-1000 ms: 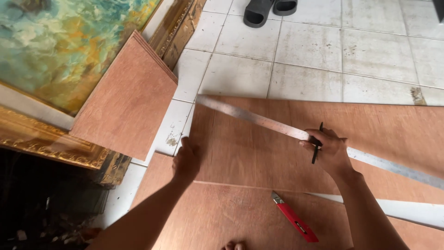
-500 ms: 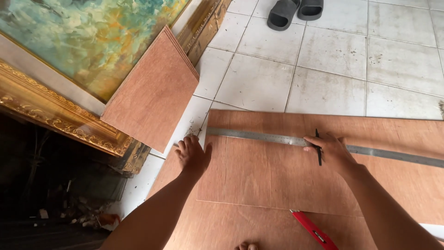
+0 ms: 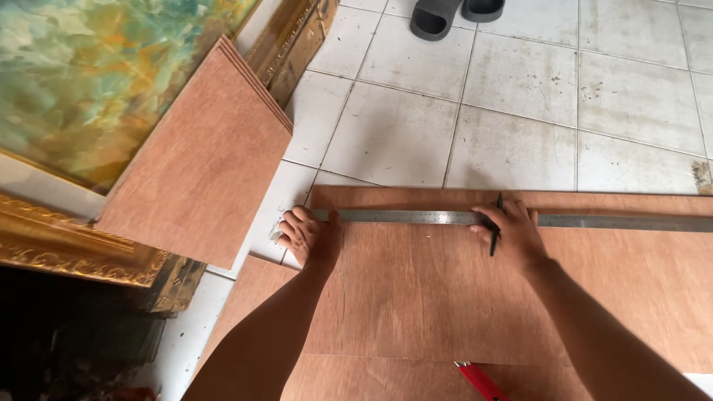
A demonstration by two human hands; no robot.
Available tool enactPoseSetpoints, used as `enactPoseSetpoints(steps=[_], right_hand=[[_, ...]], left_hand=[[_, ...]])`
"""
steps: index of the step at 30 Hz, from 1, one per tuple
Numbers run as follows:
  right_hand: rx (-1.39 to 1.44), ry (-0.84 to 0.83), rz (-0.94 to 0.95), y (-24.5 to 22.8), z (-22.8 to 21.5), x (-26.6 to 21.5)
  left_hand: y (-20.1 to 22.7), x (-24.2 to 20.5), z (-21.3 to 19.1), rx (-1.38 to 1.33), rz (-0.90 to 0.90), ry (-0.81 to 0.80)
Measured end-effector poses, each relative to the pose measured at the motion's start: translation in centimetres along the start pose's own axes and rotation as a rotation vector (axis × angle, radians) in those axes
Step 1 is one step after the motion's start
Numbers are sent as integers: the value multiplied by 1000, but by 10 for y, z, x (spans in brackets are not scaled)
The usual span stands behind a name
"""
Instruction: The person measures and marks wooden panels with a metal ruler and pencil, then cuts them using a utility knife guided by the ruler. The person repeats this process on multiple panels, separating the cut pieces and stacking them.
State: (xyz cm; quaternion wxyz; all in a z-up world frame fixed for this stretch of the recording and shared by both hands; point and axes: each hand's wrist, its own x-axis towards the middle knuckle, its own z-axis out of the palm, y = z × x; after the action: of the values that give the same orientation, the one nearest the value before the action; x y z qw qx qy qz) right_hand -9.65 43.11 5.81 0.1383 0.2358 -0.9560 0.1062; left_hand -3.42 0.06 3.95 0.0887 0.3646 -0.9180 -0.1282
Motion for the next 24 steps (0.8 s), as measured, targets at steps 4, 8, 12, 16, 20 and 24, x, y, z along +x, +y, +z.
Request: enactPoseSetpoints(steps=[4, 8, 12, 16, 20, 24], right_hand=[[-128, 145, 24, 9, 20, -10], [-155, 265, 80, 17, 31, -10], [-135, 282, 91, 6, 17, -11], [-154, 286, 95, -1, 10, -4], [-152, 296, 100, -3, 10, -4], [-91, 346, 104, 8, 20, -1]], left_hand=[[-1, -2, 7, 37, 37, 52], [2, -4, 0, 41, 42, 59], [7, -6, -15, 28, 14, -14], [8, -3, -17, 36, 16, -7], [6, -3, -16, -7, 0, -21], [4, 2, -4, -17, -8, 4]])
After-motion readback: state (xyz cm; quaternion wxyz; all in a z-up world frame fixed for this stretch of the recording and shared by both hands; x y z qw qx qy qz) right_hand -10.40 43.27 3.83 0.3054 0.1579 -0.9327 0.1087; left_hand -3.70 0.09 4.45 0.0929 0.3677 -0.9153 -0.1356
